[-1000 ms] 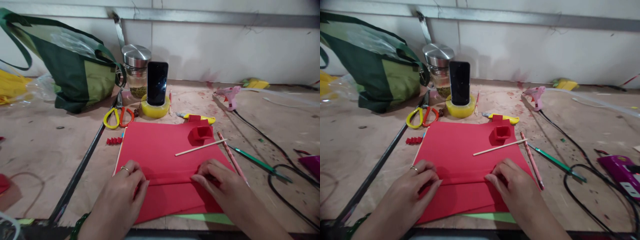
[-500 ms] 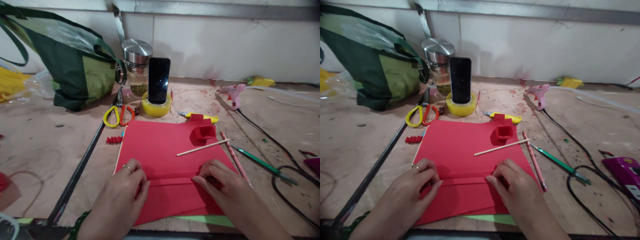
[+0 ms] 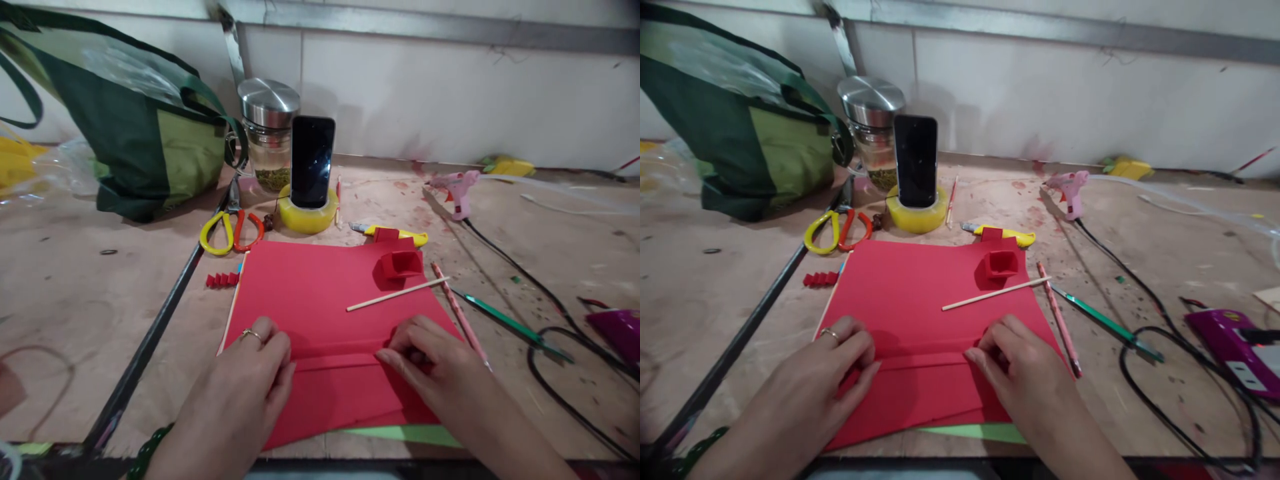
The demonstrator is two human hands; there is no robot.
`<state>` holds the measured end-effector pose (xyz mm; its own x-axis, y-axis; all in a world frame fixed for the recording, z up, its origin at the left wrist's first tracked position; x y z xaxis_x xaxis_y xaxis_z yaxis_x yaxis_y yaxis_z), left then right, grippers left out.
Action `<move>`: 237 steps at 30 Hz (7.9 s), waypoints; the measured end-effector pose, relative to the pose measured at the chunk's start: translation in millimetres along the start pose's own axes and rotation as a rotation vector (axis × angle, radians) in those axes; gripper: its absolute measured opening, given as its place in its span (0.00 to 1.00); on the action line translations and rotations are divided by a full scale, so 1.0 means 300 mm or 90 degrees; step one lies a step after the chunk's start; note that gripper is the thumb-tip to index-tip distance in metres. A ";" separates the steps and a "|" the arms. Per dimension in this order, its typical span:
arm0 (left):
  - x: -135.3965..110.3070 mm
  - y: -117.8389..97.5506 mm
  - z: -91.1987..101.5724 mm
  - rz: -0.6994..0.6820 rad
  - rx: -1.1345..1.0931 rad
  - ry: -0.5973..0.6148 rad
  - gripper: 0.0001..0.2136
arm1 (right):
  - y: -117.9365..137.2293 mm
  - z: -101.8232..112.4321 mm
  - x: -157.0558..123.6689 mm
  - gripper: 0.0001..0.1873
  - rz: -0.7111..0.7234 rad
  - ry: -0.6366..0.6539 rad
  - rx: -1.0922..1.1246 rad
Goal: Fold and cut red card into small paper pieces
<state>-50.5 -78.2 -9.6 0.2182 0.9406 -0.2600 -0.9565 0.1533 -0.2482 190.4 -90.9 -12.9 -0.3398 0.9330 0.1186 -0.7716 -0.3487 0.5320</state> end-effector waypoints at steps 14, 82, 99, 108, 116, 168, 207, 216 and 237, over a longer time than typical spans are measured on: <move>-0.046 -0.070 0.004 -0.236 0.107 -0.041 0.24 | 0.159 -0.007 0.003 0.15 0.451 0.062 -0.304; 0.014 -0.100 0.095 -0.168 -0.107 -0.045 0.17 | 0.142 0.084 0.105 0.04 0.051 0.202 -0.022; 0.018 -0.154 0.185 -0.144 -0.674 0.070 0.15 | 0.175 0.242 0.137 0.18 0.123 -0.127 0.393; 0.184 -0.234 0.308 -0.276 -0.771 0.194 0.16 | 0.187 0.311 0.329 0.14 0.171 -0.190 0.421; 0.350 -0.245 0.260 -0.260 -0.901 0.236 0.20 | 0.112 0.272 0.453 0.16 0.171 -0.174 0.399; 0.343 -0.157 0.333 -0.276 -0.687 0.151 0.14 | 0.072 0.361 0.530 0.17 0.155 -0.350 0.422; 0.361 -0.149 0.353 -0.299 -0.720 0.063 0.14 | 0.184 0.317 0.497 0.06 0.312 -0.182 0.284; 0.337 -0.165 0.358 -0.286 -0.704 0.057 0.17 | 0.181 0.317 0.493 0.14 0.254 -0.140 0.411; 0.329 -0.174 0.351 -0.317 -0.748 0.093 0.19 | 0.188 0.311 0.492 0.16 0.247 -0.126 0.435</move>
<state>0.5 38.4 75.9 0.5917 0.8060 0.0167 -0.0378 0.0485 -0.9981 146.9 35.4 112.7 -0.3649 0.7776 0.5121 -0.0972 -0.5788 0.8096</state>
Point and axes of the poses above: each hand's wrist, its own x-axis towards the middle knuckle, its own z-axis out of the back of the hand, y = z × x, the point moved 3 cm from there along x, towards the middle knuckle, and after that the axes turned 13 degrees about z, right-handed, at the moved point
